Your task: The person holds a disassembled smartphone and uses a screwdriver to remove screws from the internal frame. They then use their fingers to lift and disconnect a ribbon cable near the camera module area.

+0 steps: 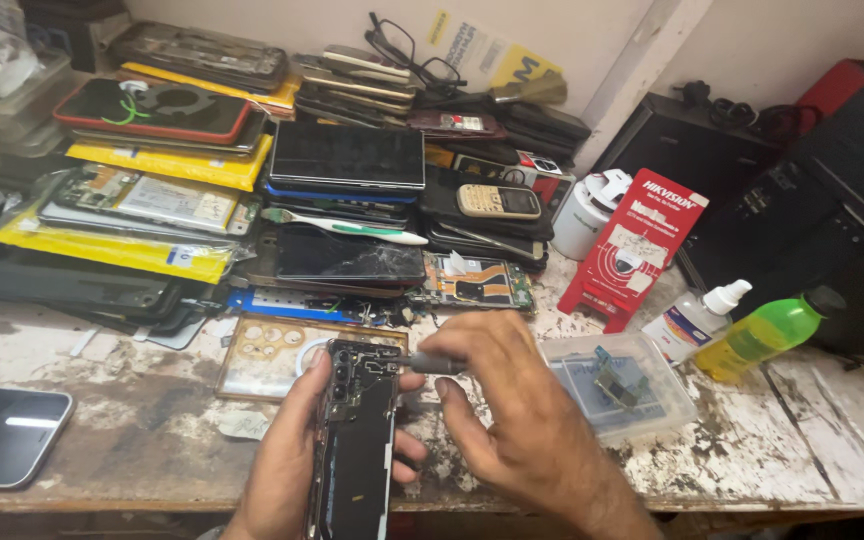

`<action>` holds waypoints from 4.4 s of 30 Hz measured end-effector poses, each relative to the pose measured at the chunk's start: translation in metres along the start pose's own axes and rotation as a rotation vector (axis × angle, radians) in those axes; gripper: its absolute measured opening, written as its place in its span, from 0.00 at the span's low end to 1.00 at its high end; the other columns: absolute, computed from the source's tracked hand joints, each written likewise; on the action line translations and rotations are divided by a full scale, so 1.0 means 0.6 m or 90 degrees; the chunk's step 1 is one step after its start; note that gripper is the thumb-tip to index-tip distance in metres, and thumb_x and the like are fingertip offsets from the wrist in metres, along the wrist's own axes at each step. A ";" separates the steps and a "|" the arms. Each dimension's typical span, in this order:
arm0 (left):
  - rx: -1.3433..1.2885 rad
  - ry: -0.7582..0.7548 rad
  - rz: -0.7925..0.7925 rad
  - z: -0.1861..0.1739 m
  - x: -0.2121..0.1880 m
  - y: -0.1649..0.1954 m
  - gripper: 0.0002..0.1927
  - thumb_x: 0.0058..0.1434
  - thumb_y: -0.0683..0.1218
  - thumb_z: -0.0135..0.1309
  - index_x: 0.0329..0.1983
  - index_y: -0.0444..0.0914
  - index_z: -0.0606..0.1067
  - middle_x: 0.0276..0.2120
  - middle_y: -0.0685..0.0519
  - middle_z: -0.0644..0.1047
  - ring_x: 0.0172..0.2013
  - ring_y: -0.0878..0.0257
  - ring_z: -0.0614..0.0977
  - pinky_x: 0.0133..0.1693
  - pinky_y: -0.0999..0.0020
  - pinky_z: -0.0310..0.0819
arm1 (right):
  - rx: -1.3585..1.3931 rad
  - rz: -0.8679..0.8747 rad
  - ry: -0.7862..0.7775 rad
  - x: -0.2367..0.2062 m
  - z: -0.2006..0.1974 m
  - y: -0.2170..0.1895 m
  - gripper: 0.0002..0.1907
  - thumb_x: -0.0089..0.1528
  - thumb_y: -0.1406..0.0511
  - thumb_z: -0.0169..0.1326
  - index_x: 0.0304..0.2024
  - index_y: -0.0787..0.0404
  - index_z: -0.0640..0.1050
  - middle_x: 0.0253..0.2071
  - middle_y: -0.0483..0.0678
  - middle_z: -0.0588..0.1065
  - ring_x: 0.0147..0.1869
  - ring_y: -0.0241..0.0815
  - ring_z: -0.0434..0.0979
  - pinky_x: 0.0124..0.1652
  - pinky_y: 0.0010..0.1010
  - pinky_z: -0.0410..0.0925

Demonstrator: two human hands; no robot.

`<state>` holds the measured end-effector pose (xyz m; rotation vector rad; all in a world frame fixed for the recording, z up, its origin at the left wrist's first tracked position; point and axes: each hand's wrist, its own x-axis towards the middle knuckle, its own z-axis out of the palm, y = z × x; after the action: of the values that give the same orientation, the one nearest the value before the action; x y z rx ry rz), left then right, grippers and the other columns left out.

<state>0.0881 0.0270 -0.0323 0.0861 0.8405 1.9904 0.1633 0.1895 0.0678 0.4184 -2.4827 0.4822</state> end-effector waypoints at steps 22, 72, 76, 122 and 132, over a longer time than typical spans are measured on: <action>-0.007 0.009 -0.007 0.000 0.001 0.001 0.45 0.64 0.70 0.24 0.60 0.34 0.77 0.24 0.38 0.82 0.22 0.56 0.85 0.23 0.70 0.79 | -0.020 -0.028 -0.005 0.005 -0.008 -0.008 0.16 0.63 0.72 0.53 0.54 0.65 0.72 0.47 0.61 0.76 0.54 0.58 0.78 0.51 0.43 0.70; -0.043 0.013 -0.004 -0.005 0.004 -0.001 0.46 0.64 0.70 0.24 0.60 0.33 0.77 0.24 0.39 0.82 0.22 0.56 0.85 0.22 0.70 0.80 | 0.097 0.161 -0.014 -0.019 0.018 0.000 0.09 0.63 0.68 0.59 0.46 0.62 0.79 0.39 0.50 0.80 0.44 0.44 0.84 0.42 0.33 0.74; -0.034 0.014 0.001 -0.005 0.004 -0.001 0.46 0.64 0.70 0.24 0.61 0.33 0.77 0.24 0.39 0.82 0.22 0.56 0.85 0.21 0.70 0.80 | 0.106 0.156 -0.027 -0.015 0.019 -0.002 0.08 0.63 0.69 0.58 0.46 0.63 0.79 0.39 0.50 0.80 0.44 0.44 0.84 0.43 0.33 0.74; -0.064 0.009 -0.009 -0.009 0.006 -0.009 0.40 0.65 0.69 0.26 0.46 0.34 0.78 0.24 0.39 0.82 0.22 0.55 0.85 0.19 0.67 0.80 | 0.103 0.104 -0.029 -0.024 0.018 -0.015 0.10 0.62 0.70 0.60 0.46 0.64 0.79 0.40 0.51 0.80 0.46 0.46 0.84 0.44 0.34 0.74; -0.045 0.041 -0.021 -0.008 0.010 -0.012 0.39 0.65 0.71 0.29 0.48 0.37 0.78 0.25 0.40 0.82 0.22 0.55 0.84 0.20 0.68 0.78 | 0.081 0.077 -0.058 -0.011 0.009 -0.013 0.09 0.63 0.69 0.60 0.46 0.63 0.80 0.39 0.50 0.80 0.44 0.46 0.83 0.42 0.34 0.74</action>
<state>0.0883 0.0312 -0.0419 -0.0326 0.8072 1.9987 0.1689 0.1813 0.0618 0.3491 -2.5834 0.6873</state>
